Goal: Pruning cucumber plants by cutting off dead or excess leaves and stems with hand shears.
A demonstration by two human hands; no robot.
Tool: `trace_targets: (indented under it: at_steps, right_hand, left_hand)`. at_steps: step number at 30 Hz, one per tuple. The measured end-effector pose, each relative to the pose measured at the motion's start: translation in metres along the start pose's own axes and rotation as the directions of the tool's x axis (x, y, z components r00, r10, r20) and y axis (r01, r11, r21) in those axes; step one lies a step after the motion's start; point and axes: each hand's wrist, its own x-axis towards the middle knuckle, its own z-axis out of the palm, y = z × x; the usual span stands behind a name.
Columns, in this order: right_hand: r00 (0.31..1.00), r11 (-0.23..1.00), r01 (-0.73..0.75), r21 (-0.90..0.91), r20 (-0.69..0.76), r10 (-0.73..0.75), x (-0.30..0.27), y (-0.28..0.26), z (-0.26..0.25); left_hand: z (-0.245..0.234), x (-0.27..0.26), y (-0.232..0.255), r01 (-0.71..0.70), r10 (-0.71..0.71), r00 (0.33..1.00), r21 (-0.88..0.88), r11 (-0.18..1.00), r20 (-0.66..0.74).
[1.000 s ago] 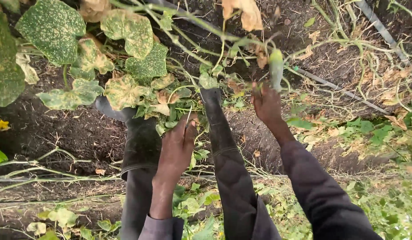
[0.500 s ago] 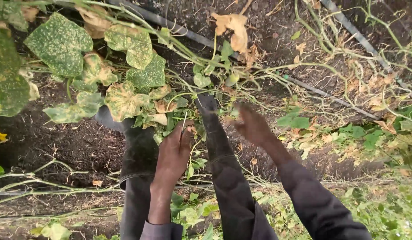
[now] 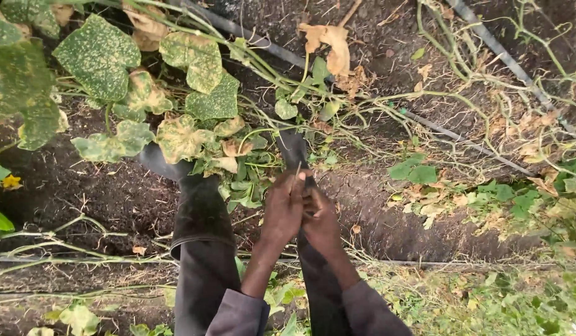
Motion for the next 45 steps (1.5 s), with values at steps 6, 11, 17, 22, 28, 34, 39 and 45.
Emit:
trace_targets:
  at_steps: [6,11,17,22,28,34,39,45]
  right_hand:
    - [0.999,0.931,-0.024,0.365,-0.018,0.033,0.008,0.041,-0.011]
    - [0.996,0.989,-0.016,-0.145,0.088,0.029,0.074,0.068,-0.111]
    - [0.961,0.835,0.121,-0.537,0.274,0.036,0.153,0.008,-0.215]
    - [0.851,0.715,0.225,-0.662,0.491,0.186,0.211,-0.027,-0.229]
    - [0.774,0.607,0.218,-0.764,0.514,0.369,0.223,-0.089,-0.207]
    - [0.697,0.507,0.17,-0.845,0.466,0.544,0.211,-0.102,-0.237]
    - [0.581,0.736,-0.064,-0.674,0.574,0.577,0.206,-0.082,-0.261]
    - [0.508,0.737,-0.081,-0.671,0.609,0.61,0.216,-0.061,-0.247]
  left_hand:
    - [0.035,0.011,-0.023,-0.128,0.131,0.987,0.035,0.991,-0.089]
    - [0.05,0.057,-0.045,0.051,-0.047,0.999,-0.191,0.98,0.025]
    - [0.11,0.173,-0.101,0.023,0.008,0.975,0.136,0.99,-0.22]
    - [0.137,0.212,-0.089,0.048,0.066,0.938,0.314,0.948,-0.341]
    - [0.13,0.205,-0.077,0.065,0.035,0.942,0.283,0.957,-0.333]
    - [0.095,0.201,-0.135,-0.239,0.243,0.97,-0.113,0.964,0.02]
    - [0.054,0.183,-0.144,-0.548,0.6,0.767,-0.254,0.797,0.228]
    - [0.022,0.162,-0.082,0.021,-0.071,0.945,0.157,0.987,0.318]
